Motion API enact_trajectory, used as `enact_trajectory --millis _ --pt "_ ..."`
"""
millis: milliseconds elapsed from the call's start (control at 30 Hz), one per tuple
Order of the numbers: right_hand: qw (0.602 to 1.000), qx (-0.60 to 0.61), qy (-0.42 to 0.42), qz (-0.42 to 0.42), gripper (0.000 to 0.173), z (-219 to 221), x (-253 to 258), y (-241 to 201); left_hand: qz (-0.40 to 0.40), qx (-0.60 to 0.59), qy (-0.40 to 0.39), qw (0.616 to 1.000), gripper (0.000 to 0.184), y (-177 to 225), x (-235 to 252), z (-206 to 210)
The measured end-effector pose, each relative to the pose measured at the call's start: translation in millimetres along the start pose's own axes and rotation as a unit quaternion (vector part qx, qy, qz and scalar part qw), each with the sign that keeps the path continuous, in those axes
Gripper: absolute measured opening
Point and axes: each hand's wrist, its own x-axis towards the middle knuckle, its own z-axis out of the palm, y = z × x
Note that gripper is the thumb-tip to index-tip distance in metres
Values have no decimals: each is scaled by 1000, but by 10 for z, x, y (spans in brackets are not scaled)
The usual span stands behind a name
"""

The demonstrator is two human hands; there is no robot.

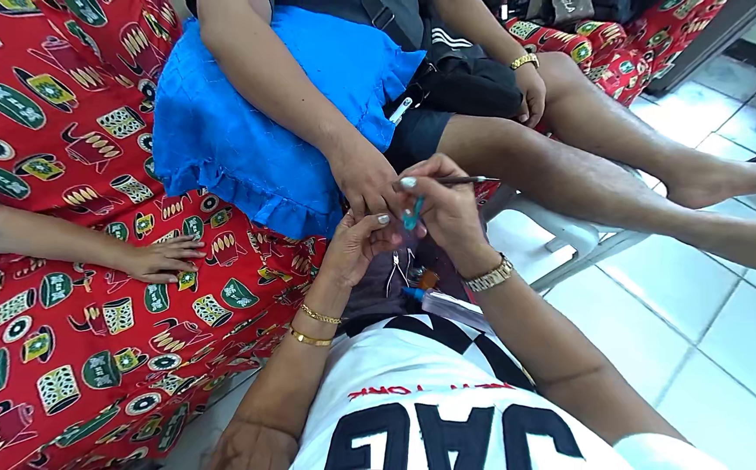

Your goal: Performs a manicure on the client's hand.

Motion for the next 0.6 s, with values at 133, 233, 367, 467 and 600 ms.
enact_trajectory --millis 133,233,367,467,600 --pt "990 11 -128 63 8 -44 -225 1 -7 15 27 1000 8 31 -25 36" --pt "964 1 -214 154 5 -308 -289 -127 1 57 41 998 7 22 -11 46" --pt "984 9 -150 91 8 -443 -73 -476 -17 95 53 994 15 -27 -7 140" --pt "992 39 -121 20 9 -272 -17 -409 -17 69 48 996 13 -44 36 204" --pt "971 -37 -193 134 8 -262 -270 -243 -21 44 32 998 8 -35 37 189"
